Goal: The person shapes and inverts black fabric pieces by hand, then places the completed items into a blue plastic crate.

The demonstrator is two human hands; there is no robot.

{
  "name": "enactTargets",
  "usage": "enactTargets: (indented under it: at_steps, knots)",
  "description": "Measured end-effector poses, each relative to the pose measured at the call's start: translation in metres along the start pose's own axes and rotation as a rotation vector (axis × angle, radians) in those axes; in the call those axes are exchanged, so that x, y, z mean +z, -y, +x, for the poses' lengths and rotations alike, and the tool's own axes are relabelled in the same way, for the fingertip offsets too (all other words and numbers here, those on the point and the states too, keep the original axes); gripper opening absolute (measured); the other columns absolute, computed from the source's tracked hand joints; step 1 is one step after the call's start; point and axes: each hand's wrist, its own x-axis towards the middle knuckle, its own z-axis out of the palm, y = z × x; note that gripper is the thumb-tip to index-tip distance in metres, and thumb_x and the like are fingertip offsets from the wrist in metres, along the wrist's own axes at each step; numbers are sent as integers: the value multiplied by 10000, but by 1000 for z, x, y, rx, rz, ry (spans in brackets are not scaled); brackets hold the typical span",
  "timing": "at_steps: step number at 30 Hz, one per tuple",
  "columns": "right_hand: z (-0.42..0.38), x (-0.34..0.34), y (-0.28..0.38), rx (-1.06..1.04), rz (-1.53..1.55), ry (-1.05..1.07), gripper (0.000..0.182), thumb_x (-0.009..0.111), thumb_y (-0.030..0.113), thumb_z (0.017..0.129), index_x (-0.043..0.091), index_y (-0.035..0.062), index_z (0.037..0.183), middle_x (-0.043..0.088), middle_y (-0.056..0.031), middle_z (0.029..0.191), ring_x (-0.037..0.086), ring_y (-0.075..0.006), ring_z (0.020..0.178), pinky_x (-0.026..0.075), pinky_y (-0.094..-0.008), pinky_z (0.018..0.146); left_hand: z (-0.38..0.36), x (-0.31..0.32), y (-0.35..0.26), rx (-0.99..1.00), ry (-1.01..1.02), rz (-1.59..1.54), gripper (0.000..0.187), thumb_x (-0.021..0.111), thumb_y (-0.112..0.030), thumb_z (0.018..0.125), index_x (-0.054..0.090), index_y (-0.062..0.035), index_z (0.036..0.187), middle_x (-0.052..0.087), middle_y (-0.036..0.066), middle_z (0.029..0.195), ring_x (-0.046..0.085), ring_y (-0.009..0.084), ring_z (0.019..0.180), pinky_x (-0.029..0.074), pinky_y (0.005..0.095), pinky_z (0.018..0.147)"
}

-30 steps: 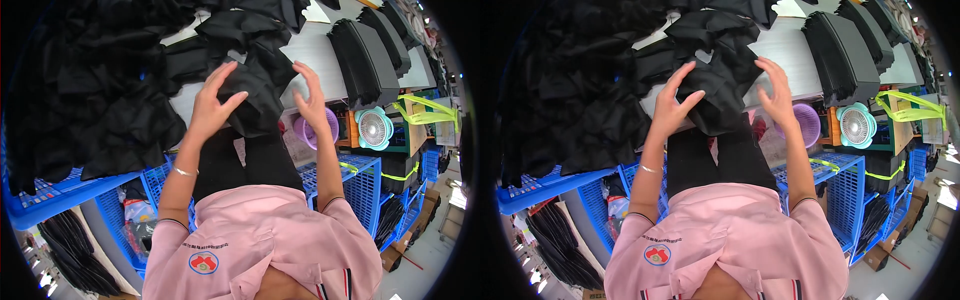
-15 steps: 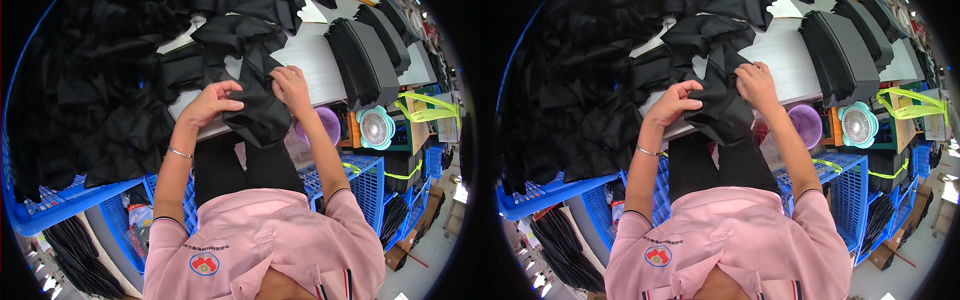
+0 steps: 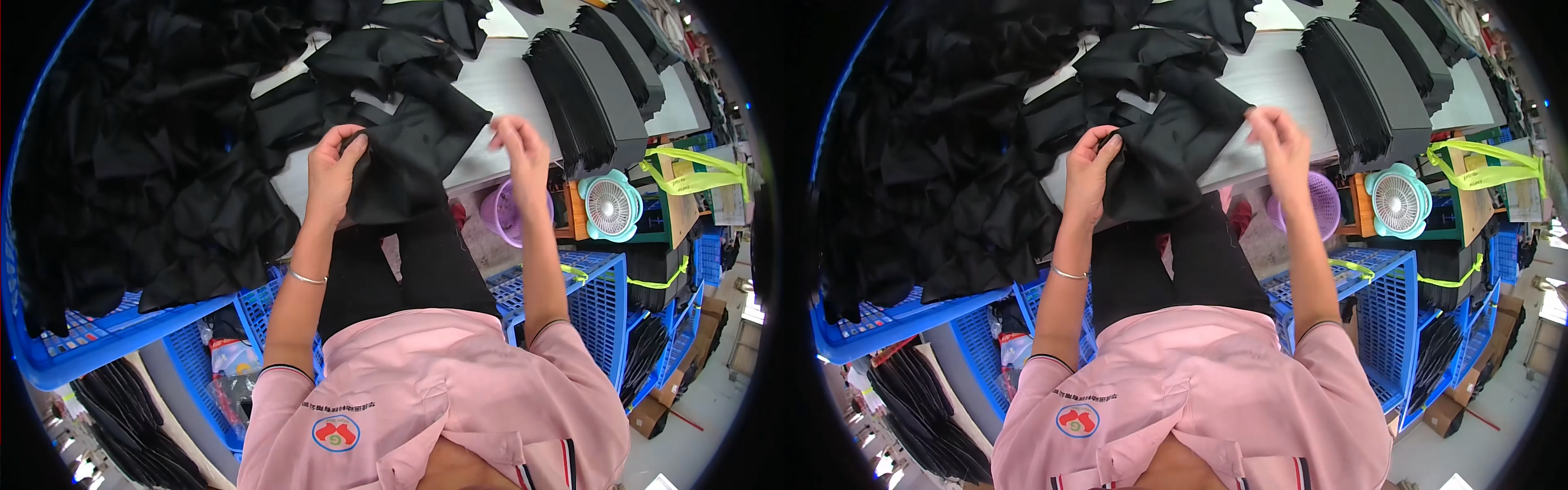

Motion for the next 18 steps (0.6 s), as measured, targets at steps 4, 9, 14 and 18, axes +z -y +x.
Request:
enactTargets:
  at_steps: [4,9,14,18]
  knots:
    - [-67,22,16,243,202,247,238,658,92,915,630,-20,1123,667,-45,906,609,-67,822,468,-212,800,-19,19,1,-40,34,-253,172,598,-54,959,610,-14,1126,674,35,1020,636,98,915,514,235,832]
    - [-73,35,21,543,715,136,446,732,96,851,563,-9,1249,658,-86,1140,633,-135,1021,495,-272,912,-38,37,-8,-266,202,-565,291,608,-157,975,559,-25,1230,642,77,1166,632,135,1025,512,264,897]
    - [-66,18,5,657,815,271,467,733,61,826,560,-1,1255,661,-99,1151,647,-160,1024,498,-283,929,-40,28,5,-381,424,-727,450,661,-215,947,512,3,1311,616,89,1238,607,167,1120,488,293,975]
    - [-61,12,-11,697,758,324,430,738,50,815,576,12,1212,665,-86,1119,648,-152,1008,504,-276,912,-40,20,8,-413,593,-470,634,790,-119,817,488,20,1357,633,83,1215,632,142,1075,490,267,970]
